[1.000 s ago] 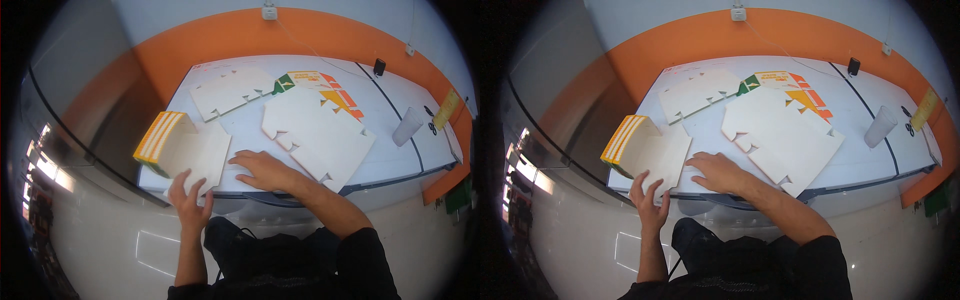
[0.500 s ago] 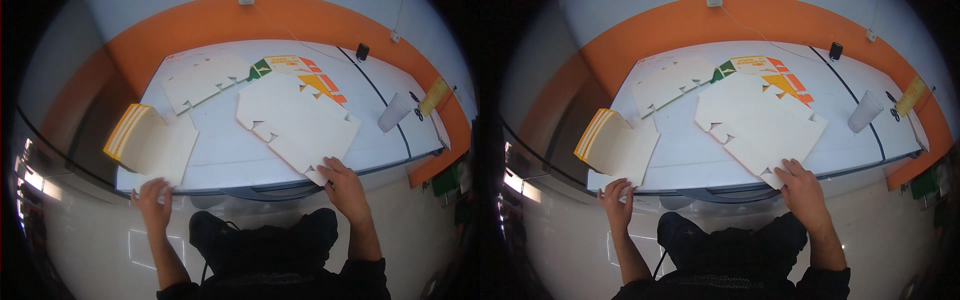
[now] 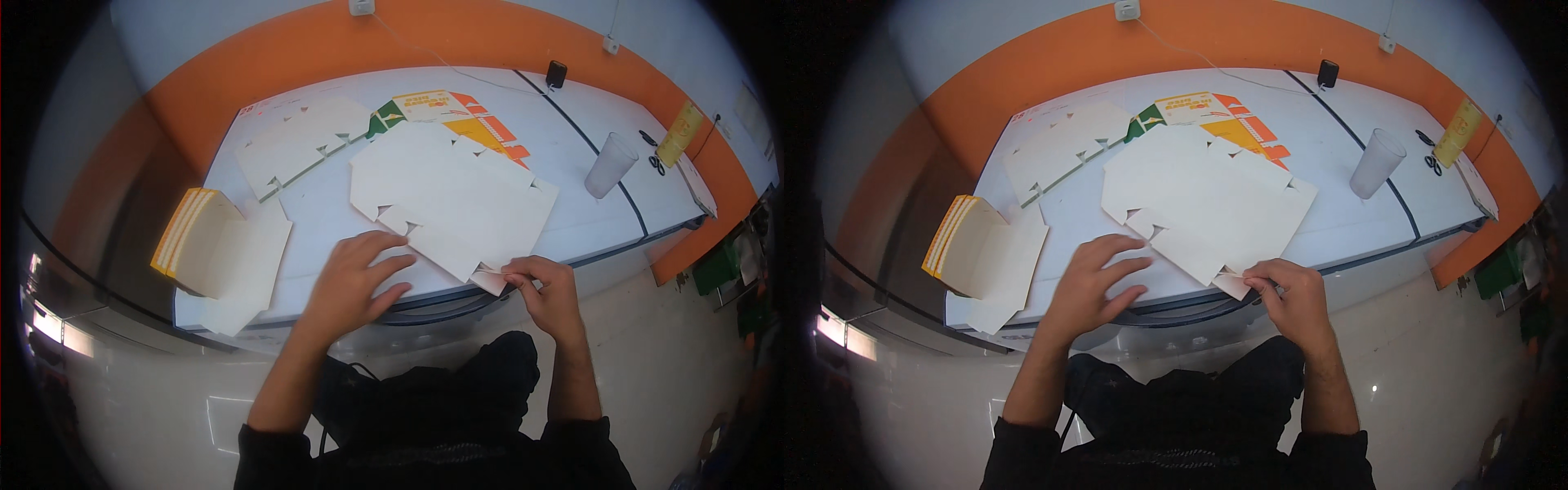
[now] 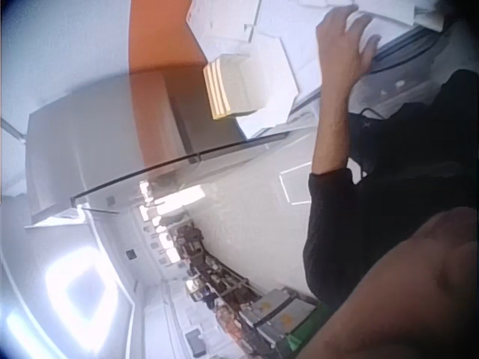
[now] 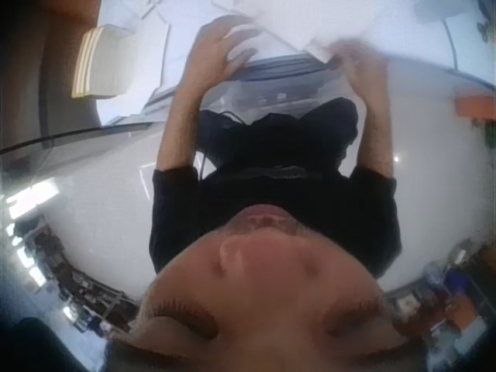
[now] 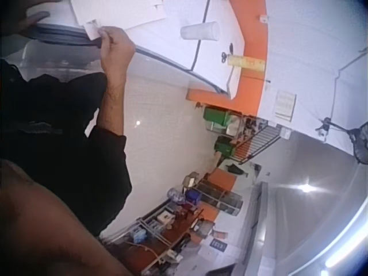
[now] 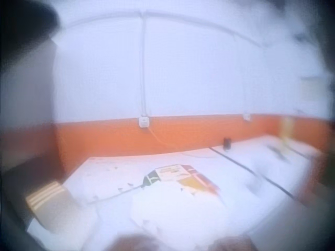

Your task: The person folds multiple cardboard boxes and places them in a stack, then walks to a fryer station, lifts a wire basket of food to drain, and uses a handheld digital timer.

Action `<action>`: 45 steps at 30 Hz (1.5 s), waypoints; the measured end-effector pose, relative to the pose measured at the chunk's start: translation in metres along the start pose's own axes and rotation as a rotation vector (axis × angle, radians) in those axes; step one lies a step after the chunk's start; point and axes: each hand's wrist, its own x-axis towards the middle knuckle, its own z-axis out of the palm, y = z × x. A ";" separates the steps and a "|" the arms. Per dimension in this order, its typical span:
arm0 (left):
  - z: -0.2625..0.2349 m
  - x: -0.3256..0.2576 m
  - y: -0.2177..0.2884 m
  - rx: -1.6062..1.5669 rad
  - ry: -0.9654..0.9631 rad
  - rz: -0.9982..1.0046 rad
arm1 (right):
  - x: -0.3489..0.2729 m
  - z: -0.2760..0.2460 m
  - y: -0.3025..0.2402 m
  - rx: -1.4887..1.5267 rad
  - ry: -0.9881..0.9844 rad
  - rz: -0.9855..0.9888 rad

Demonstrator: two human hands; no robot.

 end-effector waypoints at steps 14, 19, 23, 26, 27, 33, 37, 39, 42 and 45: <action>0.042 0.058 0.004 0.000 -0.048 0.185 | 0.013 -0.016 -0.001 0.413 0.231 0.216; 0.028 0.075 0.008 0.049 0.039 0.217 | 0.012 -0.016 0.001 0.398 0.210 0.074; 0.006 0.094 0.024 0.056 -0.039 0.158 | 0.015 -0.029 -0.005 0.344 0.170 -0.115; -0.003 0.104 0.033 0.022 -0.009 0.125 | 0.016 -0.036 -0.003 0.406 0.225 -0.156; -0.005 0.108 0.036 0.022 -0.005 0.129 | 0.016 -0.033 -0.004 0.402 0.227 -0.160; 0.001 0.114 0.035 0.124 -0.042 0.272 | 0.013 -0.020 0.008 0.404 0.250 -0.051; 0.018 0.103 0.023 0.248 -0.244 0.242 | 0.003 -0.005 0.027 0.363 0.099 -0.011; 0.013 0.104 0.026 0.165 -0.216 0.179 | 0.002 -0.003 0.026 0.426 0.211 -0.070; -0.009 0.110 0.036 -0.042 -0.271 0.128 | 0.007 -0.018 0.015 0.440 0.296 -0.137; -0.011 0.108 0.032 -0.262 -0.344 0.089 | 0.011 -0.031 0.005 0.481 0.263 -0.237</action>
